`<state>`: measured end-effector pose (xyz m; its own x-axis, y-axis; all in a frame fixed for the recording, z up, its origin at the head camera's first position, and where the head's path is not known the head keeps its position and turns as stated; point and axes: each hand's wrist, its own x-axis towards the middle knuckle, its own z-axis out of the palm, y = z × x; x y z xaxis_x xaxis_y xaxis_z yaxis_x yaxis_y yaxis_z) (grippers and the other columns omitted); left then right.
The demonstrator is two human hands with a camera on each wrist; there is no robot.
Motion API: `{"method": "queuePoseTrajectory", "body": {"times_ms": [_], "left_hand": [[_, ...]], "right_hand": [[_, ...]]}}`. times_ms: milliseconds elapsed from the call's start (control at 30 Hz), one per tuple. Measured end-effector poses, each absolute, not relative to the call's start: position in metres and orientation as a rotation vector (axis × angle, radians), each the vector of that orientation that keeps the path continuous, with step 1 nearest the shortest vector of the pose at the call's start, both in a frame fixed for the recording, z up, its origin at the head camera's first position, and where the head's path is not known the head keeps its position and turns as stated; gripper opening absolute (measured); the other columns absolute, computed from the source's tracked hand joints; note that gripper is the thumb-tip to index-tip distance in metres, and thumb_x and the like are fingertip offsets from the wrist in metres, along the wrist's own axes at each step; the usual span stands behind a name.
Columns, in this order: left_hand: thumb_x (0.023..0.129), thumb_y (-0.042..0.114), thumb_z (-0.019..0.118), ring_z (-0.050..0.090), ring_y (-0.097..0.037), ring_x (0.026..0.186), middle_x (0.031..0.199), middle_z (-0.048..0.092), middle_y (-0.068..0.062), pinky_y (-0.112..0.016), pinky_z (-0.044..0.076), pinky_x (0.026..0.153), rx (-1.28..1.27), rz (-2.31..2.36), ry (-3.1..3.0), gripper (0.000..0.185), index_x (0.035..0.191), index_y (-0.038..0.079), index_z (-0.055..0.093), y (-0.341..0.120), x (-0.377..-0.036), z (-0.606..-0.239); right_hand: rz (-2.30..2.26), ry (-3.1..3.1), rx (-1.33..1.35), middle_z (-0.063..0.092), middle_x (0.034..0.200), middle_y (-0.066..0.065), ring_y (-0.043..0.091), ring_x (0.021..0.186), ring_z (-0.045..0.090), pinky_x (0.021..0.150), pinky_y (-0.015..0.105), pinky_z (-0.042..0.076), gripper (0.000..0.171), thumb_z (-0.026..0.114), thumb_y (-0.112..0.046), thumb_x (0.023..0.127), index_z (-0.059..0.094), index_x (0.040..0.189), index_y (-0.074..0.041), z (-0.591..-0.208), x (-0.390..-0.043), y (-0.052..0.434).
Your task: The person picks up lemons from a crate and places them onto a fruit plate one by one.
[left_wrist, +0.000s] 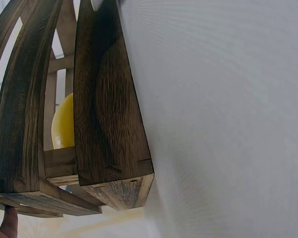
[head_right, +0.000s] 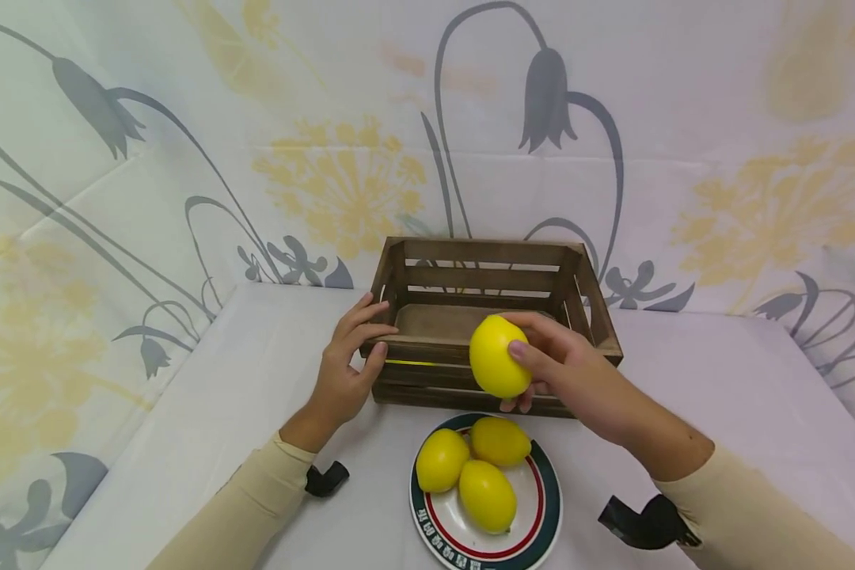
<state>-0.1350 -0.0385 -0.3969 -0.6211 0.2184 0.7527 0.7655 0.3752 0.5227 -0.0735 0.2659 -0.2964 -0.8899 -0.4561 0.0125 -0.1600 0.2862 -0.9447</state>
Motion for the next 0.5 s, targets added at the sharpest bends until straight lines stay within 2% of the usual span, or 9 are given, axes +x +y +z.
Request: {"method": "queuePoseTrajectory", "body": {"times_ms": [200,500], "left_hand": [[0.097,0.012,0.056,0.033,-0.027,0.150,0.144,0.054,-0.009,-0.047,0.030,0.123,-0.847,-1.214,-2.058,0.020,0.113,0.011,0.068,-0.039,-0.136,-0.398],[0.097,0.012,0.056,0.033,-0.028,0.150,0.145,0.053,-0.010,-0.047,0.029,0.124,-0.853,-1.220,-2.049,0.020,0.113,0.010,0.068,-0.039,-0.137,-0.397]], "right_hand": [[-1.718,2.262,-0.645,0.063,0.108,0.008,0.028,0.081,0.070,0.069,0.033,0.061,0.037,0.037,-0.016,0.109,0.043,0.145,-0.022,-0.308,-0.065,0.262],[-1.710,2.346,-0.622,0.061,0.114,0.004,0.027,0.080,0.067,0.069,0.034,0.062,0.040,0.043,-0.012,0.107,0.043,0.147,-0.018,-0.324,-0.052,0.259]]}}
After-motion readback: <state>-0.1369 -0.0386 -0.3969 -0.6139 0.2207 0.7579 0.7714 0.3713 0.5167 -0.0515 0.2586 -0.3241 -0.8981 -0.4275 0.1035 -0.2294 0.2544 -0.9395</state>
